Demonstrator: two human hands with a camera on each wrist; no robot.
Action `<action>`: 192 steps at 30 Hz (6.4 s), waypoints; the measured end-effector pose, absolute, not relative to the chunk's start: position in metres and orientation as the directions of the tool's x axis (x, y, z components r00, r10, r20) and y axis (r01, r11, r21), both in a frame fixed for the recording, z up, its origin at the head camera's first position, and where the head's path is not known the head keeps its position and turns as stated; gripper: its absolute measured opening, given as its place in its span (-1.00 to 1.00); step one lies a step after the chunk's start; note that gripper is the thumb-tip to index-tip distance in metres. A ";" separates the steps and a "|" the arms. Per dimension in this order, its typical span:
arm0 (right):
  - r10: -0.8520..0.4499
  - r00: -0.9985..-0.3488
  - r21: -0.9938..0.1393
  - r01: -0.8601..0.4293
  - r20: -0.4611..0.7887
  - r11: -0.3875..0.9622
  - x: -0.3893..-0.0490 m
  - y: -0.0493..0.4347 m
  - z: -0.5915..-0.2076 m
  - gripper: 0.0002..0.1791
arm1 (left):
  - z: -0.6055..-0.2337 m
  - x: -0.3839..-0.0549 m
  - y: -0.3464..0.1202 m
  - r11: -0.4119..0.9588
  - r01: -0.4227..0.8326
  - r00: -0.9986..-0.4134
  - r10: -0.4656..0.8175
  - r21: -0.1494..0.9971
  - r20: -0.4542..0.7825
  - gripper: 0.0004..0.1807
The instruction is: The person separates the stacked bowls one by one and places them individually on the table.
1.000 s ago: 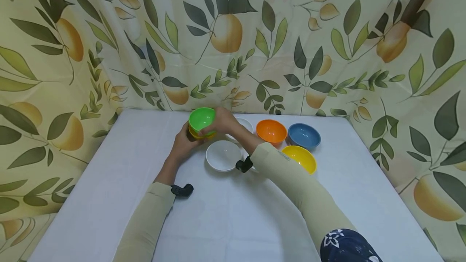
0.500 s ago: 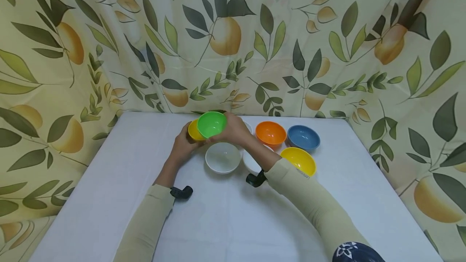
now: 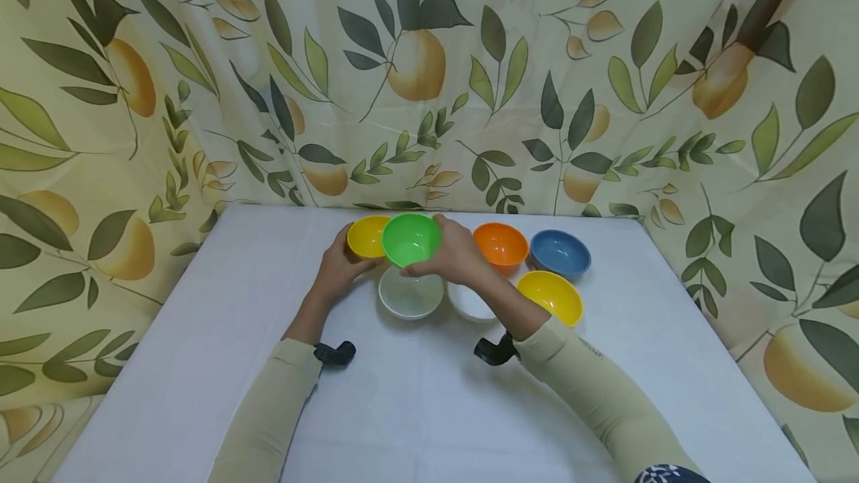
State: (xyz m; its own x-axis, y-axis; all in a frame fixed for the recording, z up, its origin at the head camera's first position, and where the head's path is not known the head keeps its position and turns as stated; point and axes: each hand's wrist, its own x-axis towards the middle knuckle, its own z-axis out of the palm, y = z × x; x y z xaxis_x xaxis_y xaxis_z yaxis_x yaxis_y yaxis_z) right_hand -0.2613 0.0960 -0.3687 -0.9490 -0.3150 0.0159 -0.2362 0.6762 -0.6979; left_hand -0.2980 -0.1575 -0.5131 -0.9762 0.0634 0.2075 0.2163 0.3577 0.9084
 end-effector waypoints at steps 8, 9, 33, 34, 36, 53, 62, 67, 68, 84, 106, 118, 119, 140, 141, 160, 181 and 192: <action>-0.276 -0.961 -0.744 -0.181 -0.005 0.643 -0.243 0.118 -0.364 0.12 | -0.514 -0.299 -0.157 0.390 0.171 -0.985 0.039 0.905 0.170 0.14; -0.268 -0.964 -0.742 -0.178 -0.002 0.647 -0.241 0.121 -0.363 0.12 | -0.514 -0.299 -0.156 0.389 0.170 -0.985 0.038 0.905 0.169 0.13; -0.167 -0.986 -0.709 -0.134 0.023 0.693 -0.209 0.185 -0.368 0.13 | -0.509 -0.299 -0.154 0.414 0.142 -0.989 0.030 0.899 0.143 0.13; -0.160 -0.987 -0.704 -0.127 0.019 0.699 -0.208 0.188 -0.368 0.16 | -0.510 -0.299 -0.155 0.413 0.143 -0.989 0.029 0.899 0.144 0.13; -0.141 -0.990 -0.695 -0.104 0.003 0.711 -0.205 0.193 -0.369 0.22 | -0.511 -0.300 -0.155 0.413 0.137 -0.990 0.024 0.900 0.140 0.13; -0.062 -0.998 -0.699 -0.040 -0.006 0.714 -0.184 0.229 -0.371 0.26 | -0.510 -0.302 -0.155 0.395 0.145 -0.989 0.024 0.907 0.147 0.12; 0.008 -0.999 -0.676 0.029 -0.034 0.736 -0.172 0.246 -0.369 0.34 | -0.509 -0.299 -0.154 0.409 0.118 -0.992 0.011 0.905 0.124 0.12; 0.054 -0.996 -0.676 0.084 -0.065 0.732 -0.167 0.257 -0.368 0.35 | -0.509 -0.299 -0.154 0.400 0.125 -0.991 0.011 0.908 0.131 0.11; 0.060 -0.996 -0.675 0.090 -0.068 0.733 -0.166 0.260 -0.368 0.35 | -0.509 -0.299 -0.153 0.398 0.128 -0.991 0.012 0.908 0.134 0.11; 0.245 -0.968 -0.709 0.211 -0.055 0.673 -0.162 0.316 -0.389 0.25 | -0.509 -0.299 -0.153 0.404 0.146 -0.989 0.025 0.903 0.149 0.08; 0.447 -0.879 -0.663 0.435 -0.166 0.609 -0.177 0.360 -0.431 0.30 | -0.510 -0.300 -0.154 0.424 0.141 -0.989 0.022 0.894 0.145 0.10; 0.449 -0.880 -0.629 0.438 -0.154 0.643 -0.176 0.359 -0.433 0.32 | -0.511 -0.301 -0.154 0.419 0.132 -0.990 0.020 0.898 0.137 0.12; 0.450 -0.879 -0.626 0.440 -0.155 0.644 -0.175 0.359 -0.433 0.34 | -0.511 -0.301 -0.154 0.420 0.132 -0.990 0.020 0.898 0.137 0.12; 0.448 -0.885 -0.607 0.427 -0.128 0.670 -0.170 0.355 -0.429 0.32 | -0.507 -0.302 -0.153 0.402 0.134 -0.990 0.020 0.906 0.138 0.10; 0.446 -0.886 -0.607 0.426 -0.127 0.671 -0.170 0.355 -0.429 0.32 | -0.507 -0.302 -0.153 0.403 0.134 -0.990 0.021 0.905 0.137 0.11; 0.443 -0.889 -0.620 0.415 -0.120 0.666 -0.168 0.352 -0.430 0.29 | -0.511 -0.300 -0.155 0.386 0.156 -0.987 0.036 0.909 0.154 0.12; 0.433 -0.896 -0.629 0.392 -0.096 0.672 -0.171 0.350 -0.435 0.39 | -0.506 -0.296 -0.160 0.379 0.151 -0.988 0.074 0.913 0.132 0.18; 0.480 -0.867 -0.633 0.448 -0.134 0.632 -0.175 0.353 -0.427 0.34 | -0.502 -0.299 -0.163 0.209 0.150 -0.989 0.053 0.966 0.142 -0.06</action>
